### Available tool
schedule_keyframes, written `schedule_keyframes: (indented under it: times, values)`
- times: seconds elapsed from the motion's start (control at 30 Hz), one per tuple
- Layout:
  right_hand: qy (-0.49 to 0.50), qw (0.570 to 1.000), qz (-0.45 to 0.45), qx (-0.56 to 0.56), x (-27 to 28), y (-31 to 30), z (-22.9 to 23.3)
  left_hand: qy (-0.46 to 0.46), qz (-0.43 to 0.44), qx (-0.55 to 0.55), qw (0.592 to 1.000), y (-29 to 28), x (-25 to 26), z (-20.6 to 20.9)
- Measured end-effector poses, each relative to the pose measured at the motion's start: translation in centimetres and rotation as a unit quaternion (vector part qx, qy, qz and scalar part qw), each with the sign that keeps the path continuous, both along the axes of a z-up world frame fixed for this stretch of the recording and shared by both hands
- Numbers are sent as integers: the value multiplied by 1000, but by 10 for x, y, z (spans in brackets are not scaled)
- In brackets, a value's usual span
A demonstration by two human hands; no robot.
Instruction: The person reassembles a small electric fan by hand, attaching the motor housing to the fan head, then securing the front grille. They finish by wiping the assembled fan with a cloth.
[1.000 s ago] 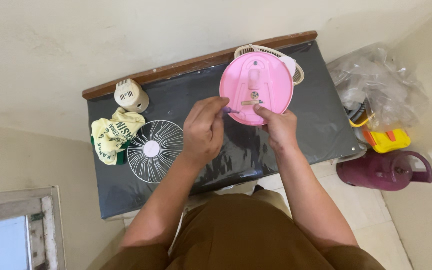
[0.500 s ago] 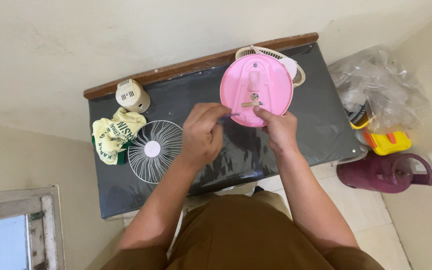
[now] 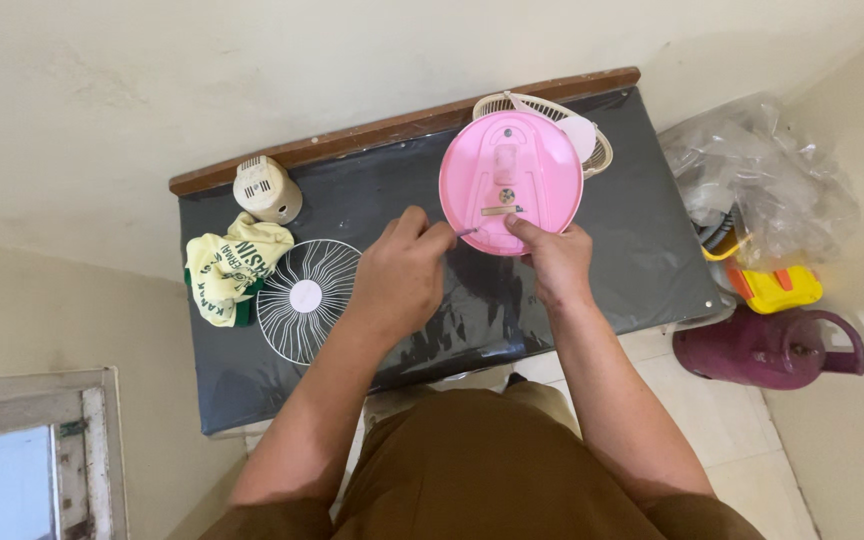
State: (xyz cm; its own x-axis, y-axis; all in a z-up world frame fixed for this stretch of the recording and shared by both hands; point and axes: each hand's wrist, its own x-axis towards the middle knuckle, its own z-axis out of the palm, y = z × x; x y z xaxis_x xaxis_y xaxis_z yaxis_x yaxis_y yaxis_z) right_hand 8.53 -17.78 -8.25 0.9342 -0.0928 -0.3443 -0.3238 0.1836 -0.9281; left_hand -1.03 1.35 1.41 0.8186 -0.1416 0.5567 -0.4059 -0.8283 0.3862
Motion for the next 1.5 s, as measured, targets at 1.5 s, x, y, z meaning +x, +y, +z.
schedule_keyframes:
  times: [1.5]
  values:
    - [-6, 1000, 0, -10, -2, 2, 1, 256, 127, 69, 956, 3, 11, -14]
